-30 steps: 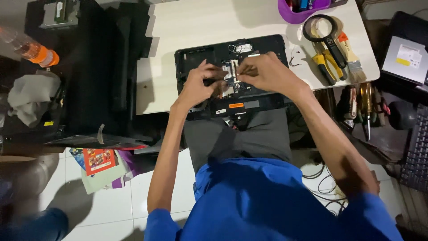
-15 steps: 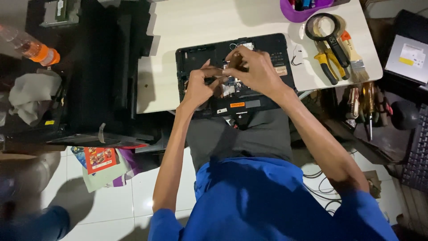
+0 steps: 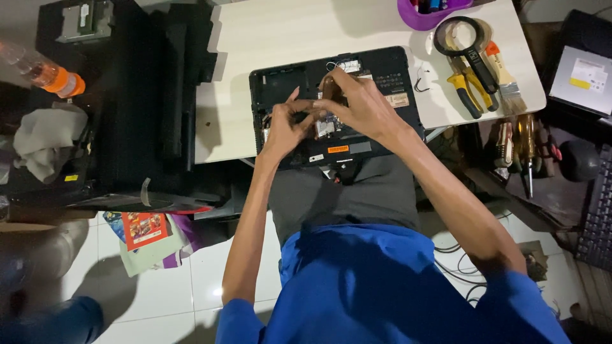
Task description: Inspecting and manipulating internal laptop components including RAM modules and connectors
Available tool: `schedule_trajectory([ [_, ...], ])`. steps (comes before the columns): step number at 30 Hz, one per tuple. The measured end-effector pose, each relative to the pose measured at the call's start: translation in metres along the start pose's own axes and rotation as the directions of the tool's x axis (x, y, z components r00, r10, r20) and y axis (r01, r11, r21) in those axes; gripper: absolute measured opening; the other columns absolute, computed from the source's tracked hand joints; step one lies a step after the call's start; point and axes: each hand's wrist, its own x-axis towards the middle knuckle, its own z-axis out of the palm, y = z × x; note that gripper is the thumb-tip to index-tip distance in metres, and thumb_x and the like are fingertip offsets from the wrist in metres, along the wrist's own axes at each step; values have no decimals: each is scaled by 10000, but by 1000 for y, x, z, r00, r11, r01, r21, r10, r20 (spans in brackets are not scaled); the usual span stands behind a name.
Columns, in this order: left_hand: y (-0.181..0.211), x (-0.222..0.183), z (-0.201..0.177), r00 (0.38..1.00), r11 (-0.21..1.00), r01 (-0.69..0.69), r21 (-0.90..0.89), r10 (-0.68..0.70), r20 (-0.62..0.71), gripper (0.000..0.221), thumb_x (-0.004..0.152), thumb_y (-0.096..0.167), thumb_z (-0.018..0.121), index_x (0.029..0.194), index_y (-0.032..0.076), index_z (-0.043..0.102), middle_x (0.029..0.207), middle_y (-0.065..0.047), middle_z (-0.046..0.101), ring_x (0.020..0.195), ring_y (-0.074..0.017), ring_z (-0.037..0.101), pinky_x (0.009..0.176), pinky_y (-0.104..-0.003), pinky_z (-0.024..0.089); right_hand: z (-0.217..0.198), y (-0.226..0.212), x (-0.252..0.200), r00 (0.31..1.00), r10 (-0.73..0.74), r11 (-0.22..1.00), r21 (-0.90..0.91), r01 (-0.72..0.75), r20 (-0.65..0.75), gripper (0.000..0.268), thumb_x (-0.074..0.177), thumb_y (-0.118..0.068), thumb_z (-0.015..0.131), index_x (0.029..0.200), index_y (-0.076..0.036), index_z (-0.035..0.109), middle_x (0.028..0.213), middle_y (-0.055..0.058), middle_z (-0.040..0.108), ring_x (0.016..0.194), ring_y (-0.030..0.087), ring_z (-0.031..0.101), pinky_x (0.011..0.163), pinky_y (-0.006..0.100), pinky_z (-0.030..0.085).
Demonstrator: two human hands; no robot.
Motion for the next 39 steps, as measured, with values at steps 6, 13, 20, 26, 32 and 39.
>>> schedule_trajectory([
  [6,-6,1,3,1000,1000,10,0,-10,-13,92,903,14,752,983,35,792,913,-165,795,997,-418,742,1230,-562,265,-1,3,0,1000,16,999,-50,-14,26,274,991,-191,790,1142,-29,630,903,179,729,811,351,745,728,423,613],
  [13,-10,0,1,1000,1000,3,7,-3,5,50,914,38,781,964,36,788,892,-161,794,988,-400,754,1225,-577,262,2,3,-1,1000,28,998,-63,-27,15,318,969,-210,820,1126,-12,627,885,203,726,797,374,742,723,443,621],
  [20,-13,-2,1,1000,1000,-2,-15,2,6,51,931,47,771,976,65,787,856,-143,787,946,-393,761,1223,-603,231,3,4,0,999,33,998,-52,-31,29,278,981,-172,795,1138,-21,623,879,194,716,805,367,746,705,423,628],
  [26,-3,-5,-2,1000,1000,-25,-5,25,13,63,926,10,754,981,34,774,857,-187,771,946,-469,730,1202,-646,236,0,-3,1,997,38,986,-166,-27,63,298,959,-192,811,1129,-24,634,868,198,721,769,365,746,646,420,627],
  [32,-13,-7,-2,1000,998,-23,59,23,8,72,910,24,755,859,71,770,713,-132,732,762,-405,743,1205,-625,250,6,-20,4,999,37,977,-208,-37,-2,336,1006,-283,783,1092,11,645,831,221,700,755,373,748,657,447,625],
  [39,7,-1,-5,1000,999,-25,22,25,-2,117,876,-10,732,775,26,685,665,-203,690,761,-531,684,1171,-657,303,46,6,11,987,45,972,235,-9,-151,154,1117,-196,548,1111,-71,638,814,104,671,793,344,746,686,411,607],
])
